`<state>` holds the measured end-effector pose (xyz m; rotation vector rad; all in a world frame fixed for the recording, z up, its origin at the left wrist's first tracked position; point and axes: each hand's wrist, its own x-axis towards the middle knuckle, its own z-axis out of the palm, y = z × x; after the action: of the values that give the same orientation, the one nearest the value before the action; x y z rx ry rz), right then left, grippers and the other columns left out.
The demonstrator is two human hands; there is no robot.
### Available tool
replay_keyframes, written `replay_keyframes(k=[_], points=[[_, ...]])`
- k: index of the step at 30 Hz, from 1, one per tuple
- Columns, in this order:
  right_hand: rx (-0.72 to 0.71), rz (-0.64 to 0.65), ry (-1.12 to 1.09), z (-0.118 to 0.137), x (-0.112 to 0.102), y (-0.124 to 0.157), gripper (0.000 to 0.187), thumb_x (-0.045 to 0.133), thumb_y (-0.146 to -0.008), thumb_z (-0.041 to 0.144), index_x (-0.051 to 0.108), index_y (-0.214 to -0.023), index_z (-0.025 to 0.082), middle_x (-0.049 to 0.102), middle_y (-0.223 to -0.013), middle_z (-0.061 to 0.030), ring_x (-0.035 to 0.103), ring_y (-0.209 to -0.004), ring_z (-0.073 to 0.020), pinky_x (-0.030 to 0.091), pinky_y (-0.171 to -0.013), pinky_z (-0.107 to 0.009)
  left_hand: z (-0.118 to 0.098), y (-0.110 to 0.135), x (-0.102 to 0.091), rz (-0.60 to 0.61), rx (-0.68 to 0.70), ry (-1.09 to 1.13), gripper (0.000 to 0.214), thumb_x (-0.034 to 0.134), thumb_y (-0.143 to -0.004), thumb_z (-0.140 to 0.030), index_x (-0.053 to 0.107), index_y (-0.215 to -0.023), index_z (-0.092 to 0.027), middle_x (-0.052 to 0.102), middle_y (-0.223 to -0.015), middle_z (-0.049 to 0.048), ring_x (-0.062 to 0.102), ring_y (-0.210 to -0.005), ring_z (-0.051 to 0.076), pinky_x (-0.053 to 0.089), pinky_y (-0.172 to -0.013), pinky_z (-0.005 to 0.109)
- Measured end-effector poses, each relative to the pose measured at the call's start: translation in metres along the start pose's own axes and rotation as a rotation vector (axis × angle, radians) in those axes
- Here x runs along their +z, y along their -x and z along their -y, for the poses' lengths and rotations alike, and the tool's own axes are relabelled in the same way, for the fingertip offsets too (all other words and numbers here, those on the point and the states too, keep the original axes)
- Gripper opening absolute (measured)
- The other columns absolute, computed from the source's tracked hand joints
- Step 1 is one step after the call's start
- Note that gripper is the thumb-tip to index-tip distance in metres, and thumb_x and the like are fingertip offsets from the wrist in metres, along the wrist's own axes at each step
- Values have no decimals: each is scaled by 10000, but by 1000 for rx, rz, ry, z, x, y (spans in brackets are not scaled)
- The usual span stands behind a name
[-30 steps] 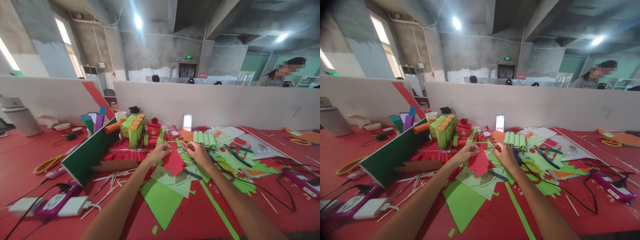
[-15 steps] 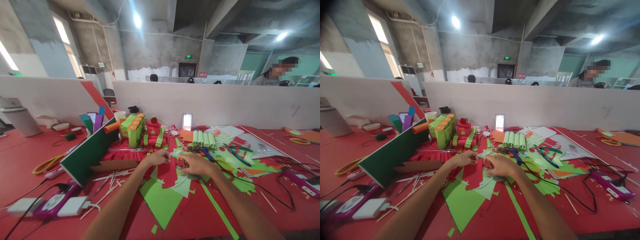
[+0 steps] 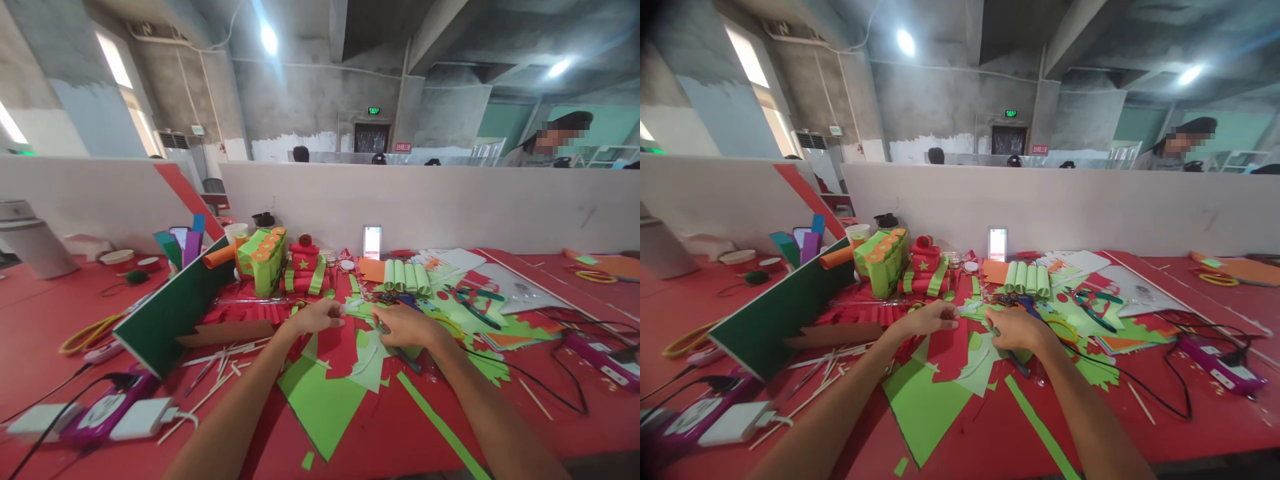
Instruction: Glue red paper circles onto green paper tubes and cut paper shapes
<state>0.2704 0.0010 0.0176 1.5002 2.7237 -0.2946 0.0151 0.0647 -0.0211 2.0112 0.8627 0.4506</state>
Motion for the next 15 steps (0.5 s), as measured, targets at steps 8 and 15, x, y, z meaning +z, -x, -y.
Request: replay_keyframes(k=[8, 15], points=[[-123, -88, -239, 14, -9, -1, 154, 545, -919, 335, 622, -904, 203, 628, -707, 6, 537, -626, -143, 326, -566, -239, -4, 2, 3, 13, 16, -44, 259, 670, -751, -395, 613, -765, -143, 563, -671, -10, 479, -636, 124, 384, -598, 237], [-668, -222, -693, 85, -43, 58, 658, 457, -881, 694, 513, -1354, 240, 714, -1031, -64, 656, -869, -165, 507, -755, -260, -1, 4, 8, 11, 57, -111, 131, 611, -766, -263, 624, -793, -136, 583, -684, -8, 491, -638, 125, 387, -604, 237]])
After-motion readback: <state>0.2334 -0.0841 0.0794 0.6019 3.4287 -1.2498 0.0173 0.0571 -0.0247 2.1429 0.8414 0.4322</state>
